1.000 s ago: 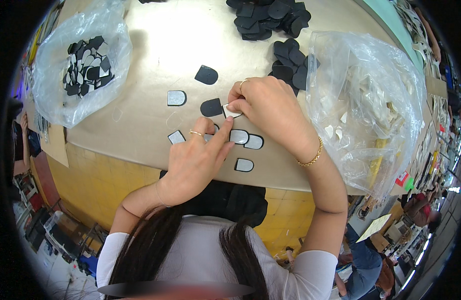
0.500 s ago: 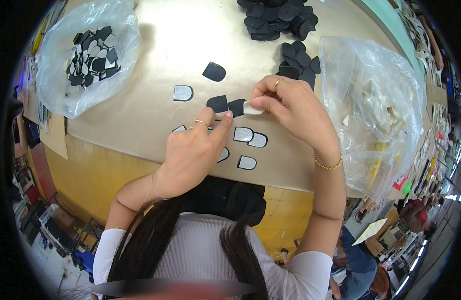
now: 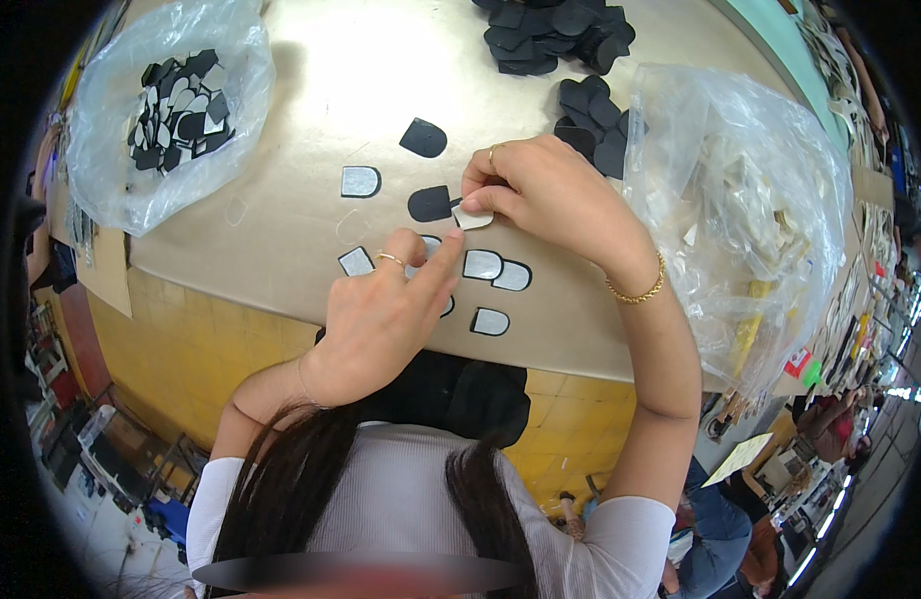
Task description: The person repeatedly picks up small black and white D-shaped pieces from a table, aligns them, and presses them together by hand. The person arranges the assembled pieces on the table and continues the process with additional pieces.
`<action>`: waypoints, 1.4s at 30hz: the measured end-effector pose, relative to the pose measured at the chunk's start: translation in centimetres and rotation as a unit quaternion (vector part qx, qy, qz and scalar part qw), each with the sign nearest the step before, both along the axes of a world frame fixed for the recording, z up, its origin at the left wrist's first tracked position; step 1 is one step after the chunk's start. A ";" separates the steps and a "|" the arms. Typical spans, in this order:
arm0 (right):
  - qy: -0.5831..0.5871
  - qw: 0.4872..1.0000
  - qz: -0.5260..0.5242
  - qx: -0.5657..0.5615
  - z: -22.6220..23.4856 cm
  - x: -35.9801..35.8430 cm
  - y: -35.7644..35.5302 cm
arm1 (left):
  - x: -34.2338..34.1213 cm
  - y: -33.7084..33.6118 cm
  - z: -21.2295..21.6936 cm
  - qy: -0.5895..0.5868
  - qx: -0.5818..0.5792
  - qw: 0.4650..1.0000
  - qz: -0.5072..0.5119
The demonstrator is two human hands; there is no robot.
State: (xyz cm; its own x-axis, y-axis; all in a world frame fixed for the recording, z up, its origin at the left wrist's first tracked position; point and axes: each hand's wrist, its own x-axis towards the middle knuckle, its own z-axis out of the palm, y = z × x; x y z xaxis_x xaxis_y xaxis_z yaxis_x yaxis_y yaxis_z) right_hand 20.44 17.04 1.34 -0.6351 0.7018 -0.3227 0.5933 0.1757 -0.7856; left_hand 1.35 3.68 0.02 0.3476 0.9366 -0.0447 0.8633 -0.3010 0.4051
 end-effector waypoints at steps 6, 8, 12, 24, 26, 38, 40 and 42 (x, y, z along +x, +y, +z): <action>-0.013 1.000 0.000 0.000 0.0 0.0 0.0 | 0.2 0.4 0.1 -0.014 -0.004 1.000 -0.009; -0.015 1.000 -0.001 0.003 0.0 -0.1 0.0 | 0.1 0.6 0.2 -0.015 -0.011 0.999 -0.026; -0.022 0.999 -0.002 0.029 0.0 -0.1 -0.3 | -0.2 0.7 0.3 -0.014 -0.016 0.998 -0.059; -0.025 0.998 -0.054 0.009 0.2 0.1 -1.0 | -0.4 0.7 0.0 -0.002 0.014 0.999 -0.034; -0.027 0.997 -0.066 -0.022 0.5 0.1 -1.0 | -0.4 0.8 0.1 0.001 0.013 0.999 -0.030; -0.008 0.999 -0.038 0.035 0.2 0.2 -1.0 | -0.2 0.7 -0.2 0.007 -0.007 1.000 0.006; 0.007 0.999 -0.050 0.009 0.2 0.4 -1.0 | -0.2 0.7 -0.2 0.020 0.000 1.000 0.003; 0.018 0.997 -0.065 -0.022 0.1 0.5 -1.0 | 0.1 0.7 -0.1 0.070 0.041 0.997 -0.008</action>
